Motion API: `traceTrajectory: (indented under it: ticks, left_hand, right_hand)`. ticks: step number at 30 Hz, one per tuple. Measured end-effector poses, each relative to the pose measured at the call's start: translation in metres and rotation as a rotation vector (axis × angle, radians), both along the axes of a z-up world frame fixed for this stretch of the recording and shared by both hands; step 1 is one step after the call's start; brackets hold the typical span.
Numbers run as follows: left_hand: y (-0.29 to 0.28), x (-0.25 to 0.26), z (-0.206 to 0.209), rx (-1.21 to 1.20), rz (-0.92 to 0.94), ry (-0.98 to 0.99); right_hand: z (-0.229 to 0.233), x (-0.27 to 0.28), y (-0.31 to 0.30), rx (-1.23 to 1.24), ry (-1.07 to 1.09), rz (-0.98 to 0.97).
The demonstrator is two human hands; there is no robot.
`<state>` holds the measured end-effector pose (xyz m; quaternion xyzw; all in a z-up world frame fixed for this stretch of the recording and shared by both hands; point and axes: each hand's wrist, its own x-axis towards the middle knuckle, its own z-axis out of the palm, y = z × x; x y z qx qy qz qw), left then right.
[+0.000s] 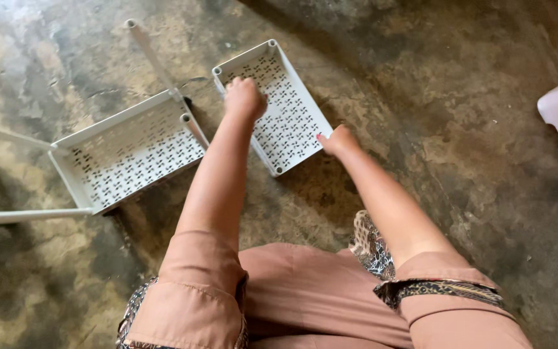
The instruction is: The person assembles a white plastic storage rack by inserting white poles into the corners of perforated trays and attaching black wheels to the base. The person handles the trays, poles, and wheels by hand and positions the assembled rack on the floor.
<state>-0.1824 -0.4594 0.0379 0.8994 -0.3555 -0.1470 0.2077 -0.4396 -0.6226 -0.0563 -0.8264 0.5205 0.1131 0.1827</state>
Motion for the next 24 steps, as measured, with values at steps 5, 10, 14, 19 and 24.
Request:
traceTrajectory:
  ticks: [5,10,14,19,24]
  left_hand:
    - [-0.012,0.01,-0.035,0.09,0.068,0.056]
    - [-0.022,0.016,-0.036,0.071,0.07,0.054]
    - [-0.018,0.03,-0.018,0.0,0.102,0.031]
    - [-0.022,0.046,0.031,0.025,0.121,-0.028]
    - [-0.019,0.06,0.078,0.124,0.104,0.129]
  right_hand:
    - [-0.012,0.003,0.023,0.173,-0.183,-0.324]
    - [0.001,0.001,0.01,0.238,-0.238,-0.421]
    - [0.019,-0.011,-0.025,0.023,-0.271,-0.246]
    - [0.061,-0.05,-0.085,0.365,-0.478,-0.177]
    - [0.114,-0.079,-0.122,0.508,-0.613,-0.194]
